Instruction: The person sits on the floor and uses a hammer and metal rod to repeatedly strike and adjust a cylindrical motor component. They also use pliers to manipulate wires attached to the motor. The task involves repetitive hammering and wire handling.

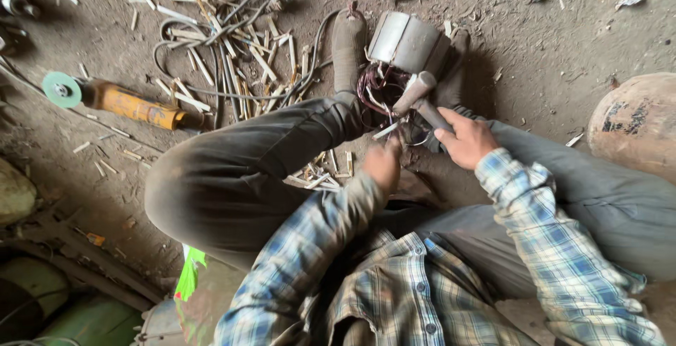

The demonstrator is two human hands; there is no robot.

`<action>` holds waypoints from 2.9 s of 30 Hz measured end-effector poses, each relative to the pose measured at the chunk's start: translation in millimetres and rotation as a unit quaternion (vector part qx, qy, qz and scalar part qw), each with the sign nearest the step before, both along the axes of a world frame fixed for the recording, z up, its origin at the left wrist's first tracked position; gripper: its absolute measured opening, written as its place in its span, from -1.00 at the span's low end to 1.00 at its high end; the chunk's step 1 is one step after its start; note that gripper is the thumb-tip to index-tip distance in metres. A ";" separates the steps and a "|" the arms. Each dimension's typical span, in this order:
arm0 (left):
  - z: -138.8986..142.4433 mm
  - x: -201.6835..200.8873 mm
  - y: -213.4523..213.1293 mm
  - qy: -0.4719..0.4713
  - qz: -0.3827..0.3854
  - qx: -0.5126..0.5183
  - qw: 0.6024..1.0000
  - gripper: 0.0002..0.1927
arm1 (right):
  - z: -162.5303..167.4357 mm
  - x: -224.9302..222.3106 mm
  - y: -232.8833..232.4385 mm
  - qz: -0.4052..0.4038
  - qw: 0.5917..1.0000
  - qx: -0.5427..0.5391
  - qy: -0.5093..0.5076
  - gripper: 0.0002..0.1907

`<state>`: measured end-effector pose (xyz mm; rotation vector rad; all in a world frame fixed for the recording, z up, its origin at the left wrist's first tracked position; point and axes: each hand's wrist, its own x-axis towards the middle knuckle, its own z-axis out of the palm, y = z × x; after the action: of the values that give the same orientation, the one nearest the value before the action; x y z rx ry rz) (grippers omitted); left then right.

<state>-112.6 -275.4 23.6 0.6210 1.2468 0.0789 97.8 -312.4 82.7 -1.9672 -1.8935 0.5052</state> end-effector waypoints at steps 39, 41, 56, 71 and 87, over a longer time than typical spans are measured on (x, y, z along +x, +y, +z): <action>264.0 -244.9 -75.0 -0.221 -0.019 0.051 0.974 -0.64 | 85.2 29.1 -69.8 -0.368 0.720 0.027 0.587 -0.88; 279.9 -254.2 -73.1 -0.234 0.017 0.110 0.966 -0.64 | 82.5 28.9 -67.2 -0.365 0.705 0.028 0.607 -0.90; 362.3 -204.6 -65.1 0.053 -0.304 0.695 0.650 -0.81 | 154.8 -12.4 -76.8 -0.271 0.758 0.176 0.567 -0.59; 260.5 -73.0 20.9 0.053 -0.392 0.660 0.638 -0.82 | 279.0 1.5 -67.5 -0.199 0.849 0.325 0.366 -0.85; 92.8 23.1 103.5 0.164 -0.448 0.348 0.807 -0.64 | 66.9 13.9 9.7 -0.255 0.877 0.161 0.374 -0.58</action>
<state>-89.6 -171.9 116.4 1.8874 1.1122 -0.4005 111.7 -302.6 149.7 -1.6114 -0.8735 0.6186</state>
